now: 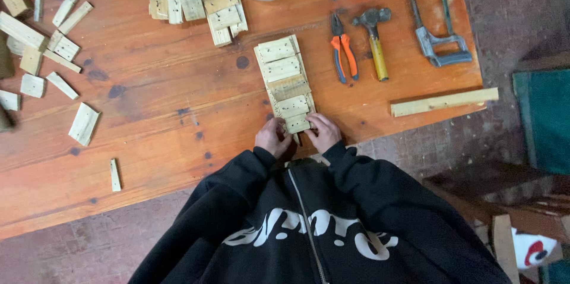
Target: The person assembles small wooden blocks into a rectangular structure by placing nails into pre-drilled holes and hammering them in. The person repeatedly picks up nails from a container, positions them, and uses a hammer to secure the blocks together on a wooden workbench.
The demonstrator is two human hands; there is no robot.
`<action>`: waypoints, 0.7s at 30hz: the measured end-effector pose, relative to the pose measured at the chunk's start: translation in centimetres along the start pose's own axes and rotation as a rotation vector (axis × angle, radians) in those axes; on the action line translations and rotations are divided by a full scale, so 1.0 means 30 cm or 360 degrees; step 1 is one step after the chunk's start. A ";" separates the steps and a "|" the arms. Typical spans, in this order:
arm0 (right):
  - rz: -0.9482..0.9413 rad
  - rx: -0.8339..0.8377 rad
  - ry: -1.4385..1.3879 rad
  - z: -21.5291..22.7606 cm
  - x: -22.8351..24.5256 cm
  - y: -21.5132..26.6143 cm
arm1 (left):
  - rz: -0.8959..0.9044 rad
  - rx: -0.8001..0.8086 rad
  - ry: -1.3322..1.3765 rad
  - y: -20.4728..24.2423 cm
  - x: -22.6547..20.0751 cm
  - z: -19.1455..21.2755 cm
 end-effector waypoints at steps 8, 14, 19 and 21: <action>0.0023 -0.0061 -0.0089 0.079 0.096 -0.040 | -0.0139 0.0154 0.0165 -0.012 -0.020 0.044; -0.0044 -0.0105 -0.0228 0.039 0.075 -0.022 | -0.0184 0.0155 0.0154 -0.012 -0.017 0.042; -0.0011 -0.0134 -0.0281 0.024 0.048 -0.021 | -0.0201 0.0154 0.0134 -0.016 -0.020 0.044; 0.0015 -0.0146 -0.0283 0.030 0.054 -0.020 | -0.0201 0.0151 0.0135 -0.013 -0.018 0.042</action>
Point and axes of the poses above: each hand's wrist, its own y-axis away from the middle knuckle, its own z-axis out of the back of the hand, x = y × z, the point moved 2 cm from there along -y, towards the middle knuckle, and after that the axes turned 11 degrees about x, right-handed, at the moved point
